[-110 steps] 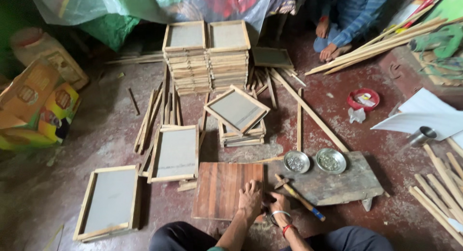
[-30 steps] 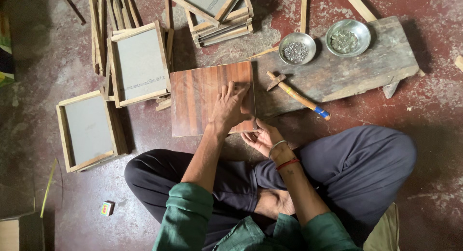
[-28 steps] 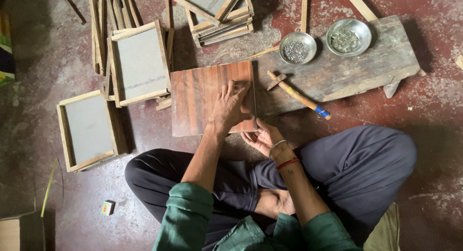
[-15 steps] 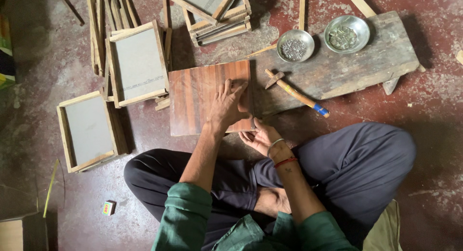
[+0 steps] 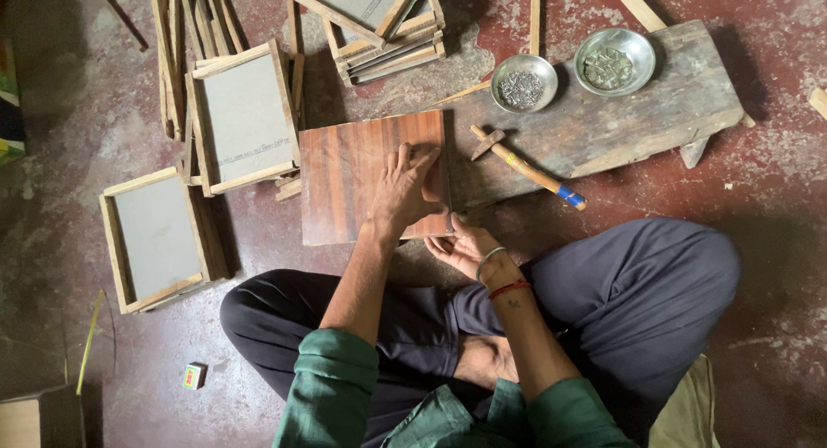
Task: The person sits on the floor and assembles wooden frames by attaching thin wooden strips to a rectangular board using a hammer and nails. They repeatedly position the strips, hammer nails to secure them, and flip the board to work on different sides.
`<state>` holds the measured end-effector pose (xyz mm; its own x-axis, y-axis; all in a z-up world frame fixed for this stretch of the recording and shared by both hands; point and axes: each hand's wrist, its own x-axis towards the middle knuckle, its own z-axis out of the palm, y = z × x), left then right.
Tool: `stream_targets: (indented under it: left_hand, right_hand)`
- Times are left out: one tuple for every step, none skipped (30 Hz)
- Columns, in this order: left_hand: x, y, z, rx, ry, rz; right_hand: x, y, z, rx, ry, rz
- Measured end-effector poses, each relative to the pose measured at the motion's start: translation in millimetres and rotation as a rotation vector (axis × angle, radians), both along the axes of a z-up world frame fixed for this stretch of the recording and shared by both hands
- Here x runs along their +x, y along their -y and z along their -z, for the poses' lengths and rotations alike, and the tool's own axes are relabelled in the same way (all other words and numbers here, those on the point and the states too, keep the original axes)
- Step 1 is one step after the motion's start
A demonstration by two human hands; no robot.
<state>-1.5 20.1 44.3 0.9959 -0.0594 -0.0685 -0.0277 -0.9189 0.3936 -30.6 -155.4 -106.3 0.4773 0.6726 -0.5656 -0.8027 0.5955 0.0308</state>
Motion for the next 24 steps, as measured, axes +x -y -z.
stream_targets:
  left_hand:
    - [-1.7, -0.1, 0.9, 0.004, 0.006, -0.003]
    - [-3.4, 0.4, 1.4, 0.008, 0.012, -0.007]
    - [-4.2, -0.7, 0.4, 0.009, 0.018, 0.006]
    - [-7.0, -0.9, -0.9, 0.011, 0.023, 0.019]
    - [-2.7, -1.4, -4.2, 0.013, 0.045, 0.030]
    - [2.1, -3.1, -7.6, 0.008, 0.056, 0.023]
    - [-0.6, -2.0, -7.5, -0.003, 0.049, 0.015]
    - [-2.3, -1.4, -6.9, -0.015, 0.043, 0.008]
    - [-4.4, -0.8, -6.0, -0.008, 0.042, 0.005]
    - [-5.5, -0.5, -5.4, 0.000, 0.042, 0.002]
    - [-5.0, -0.7, -5.7, 0.008, 0.044, 0.001]
    - [-5.0, -0.6, -6.3, 0.003, 0.036, 0.002]
    - [-4.1, -0.7, -7.4, -0.001, 0.029, 0.002]
    - [-3.3, -0.6, -8.6, -0.005, 0.022, 0.001]
    - [-3.5, -0.4, -9.3, -0.002, 0.017, -0.001]
    - [-3.7, -0.1, -9.8, 0.002, 0.011, -0.003]
    - [-3.9, 0.8, -9.8, 0.005, 0.004, -0.003]
    - [-3.8, 1.6, -9.7, 0.012, 0.001, 0.001]
    - [-3.7, 1.5, -9.4, 0.019, -0.001, 0.003]
    - [-3.6, 1.1, -9.0, 0.027, -0.004, 0.005]
    - [-3.2, 0.5, -8.5, 0.039, -0.011, 0.008]
    - [-3.1, -0.2, -7.9, 0.051, -0.019, 0.012]
    - [-1.7, -0.4, -7.4, 0.063, -0.024, 0.017]
    - [-0.9, -0.6, -6.7, 0.063, -0.018, 0.025]
  right_hand:
    - [-1.6, 0.1, 4.3, 0.012, -0.005, 0.009]
    - [-3.4, 0.7, 8.5, 0.024, -0.009, 0.018]
    - [-5.1, -1.3, 12.1, 0.036, -0.002, 0.013]
    - [-7.7, -3.3, 14.7, 0.048, 0.005, 0.008]
    - [-0.2, -5.3, 15.6, 0.059, 0.028, 0.002]
    - [8.0, -7.4, 16.1, 0.043, 0.067, -0.010]
    - [6.1, -5.9, 18.1, 0.020, 0.090, -0.021]
    - [4.7, -4.7, 20.2, -0.003, 0.112, -0.033]
    - [2.5, -3.5, 22.2, 0.004, 0.102, -0.039]
    - [1.1, -3.0, 23.8, 0.010, 0.093, -0.046]
    - [1.2, -3.1, 24.4, 0.019, 0.085, -0.050]
    - [1.5, -3.6, 24.5, 0.013, 0.059, -0.048]
    - [3.1, -4.9, 24.4, 0.008, 0.033, -0.047]
    - [4.9, -6.0, 24.3, 0.003, 0.008, -0.046]
    - [5.3, -7.0, 24.6, -0.025, 0.016, -0.053]
    - [5.9, -7.5, 25.3, -0.052, 0.025, -0.059]
    - [5.9, -6.9, 26.3, -0.080, 0.032, -0.063]
    - [5.7, -5.9, 27.4, -0.078, 0.053, -0.068]
    - [6.4, -5.3, 28.5, -0.075, 0.076, -0.075]
    - [6.9, -5.2, 29.3, -0.073, 0.098, -0.082]
    - [7.4, -5.0, 29.6, -0.072, 0.114, -0.084]
    - [5.5, -3.9, 29.2, -0.071, 0.130, -0.087]
    - [4.6, -2.4, 27.7, -0.071, 0.149, -0.087]
    - [2.3, -0.5, 24.9, -0.109, 0.152, -0.056]
